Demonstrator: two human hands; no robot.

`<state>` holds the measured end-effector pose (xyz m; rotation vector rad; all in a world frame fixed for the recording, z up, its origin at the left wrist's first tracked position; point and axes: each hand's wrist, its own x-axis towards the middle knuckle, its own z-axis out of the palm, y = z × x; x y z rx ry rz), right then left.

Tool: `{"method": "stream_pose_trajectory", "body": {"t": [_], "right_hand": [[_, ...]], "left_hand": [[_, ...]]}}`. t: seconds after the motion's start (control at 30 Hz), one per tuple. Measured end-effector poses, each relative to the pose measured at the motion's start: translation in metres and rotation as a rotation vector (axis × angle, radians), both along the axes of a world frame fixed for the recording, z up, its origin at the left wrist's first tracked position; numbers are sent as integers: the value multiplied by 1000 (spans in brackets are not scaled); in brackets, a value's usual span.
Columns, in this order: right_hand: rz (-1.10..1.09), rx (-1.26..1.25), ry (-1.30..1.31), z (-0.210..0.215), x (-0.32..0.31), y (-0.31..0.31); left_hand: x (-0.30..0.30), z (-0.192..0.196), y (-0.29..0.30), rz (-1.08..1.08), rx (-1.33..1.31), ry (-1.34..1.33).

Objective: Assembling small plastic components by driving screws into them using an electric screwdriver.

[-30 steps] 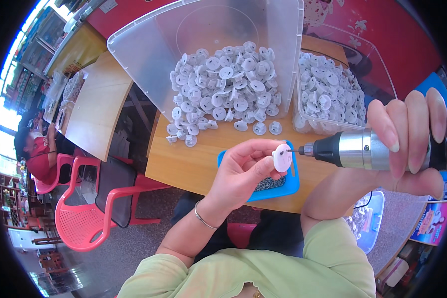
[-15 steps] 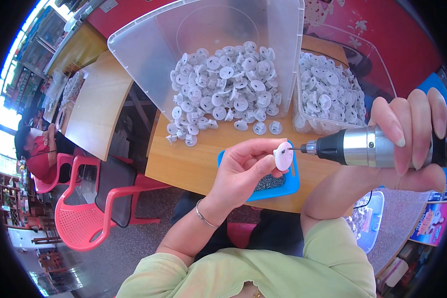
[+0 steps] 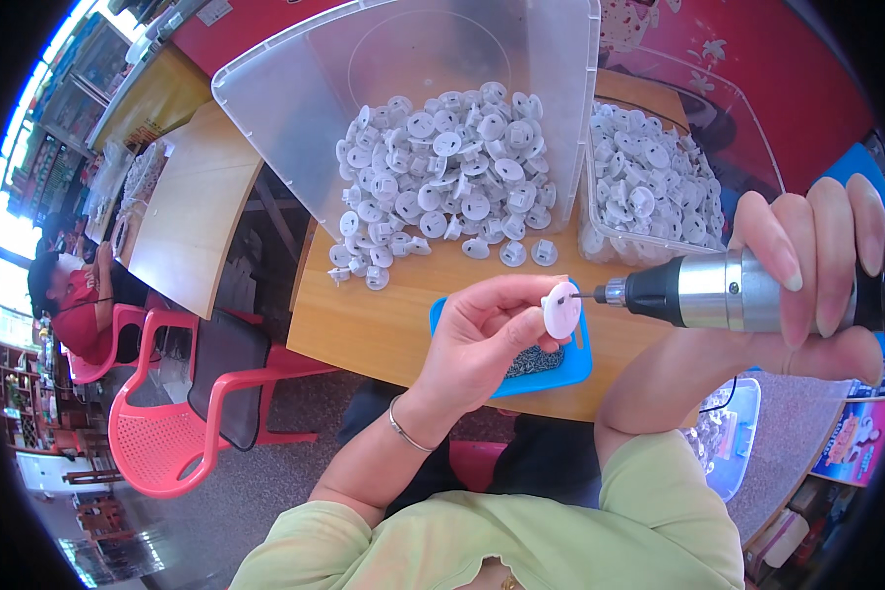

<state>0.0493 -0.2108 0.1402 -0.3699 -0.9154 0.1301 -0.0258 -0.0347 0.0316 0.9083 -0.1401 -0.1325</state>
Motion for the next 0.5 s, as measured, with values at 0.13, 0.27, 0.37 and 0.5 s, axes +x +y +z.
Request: {"method": "stream_pose_trajectory", "body": {"t": [0.13,0.27,0.37,0.5], "right_hand": [[2,15,11,1,-4,1],[12,31,16,6,-2,-4],[9,44,21,-1,-3,-4],[2,62,28,-1,-3,-1]], "left_hand": [[-1,3,3,-25,-19,67],[0,1,6,-51,-44,71],[0,1,9,-36,-42,75],[-1,5,9,-35,-142,148]]}}
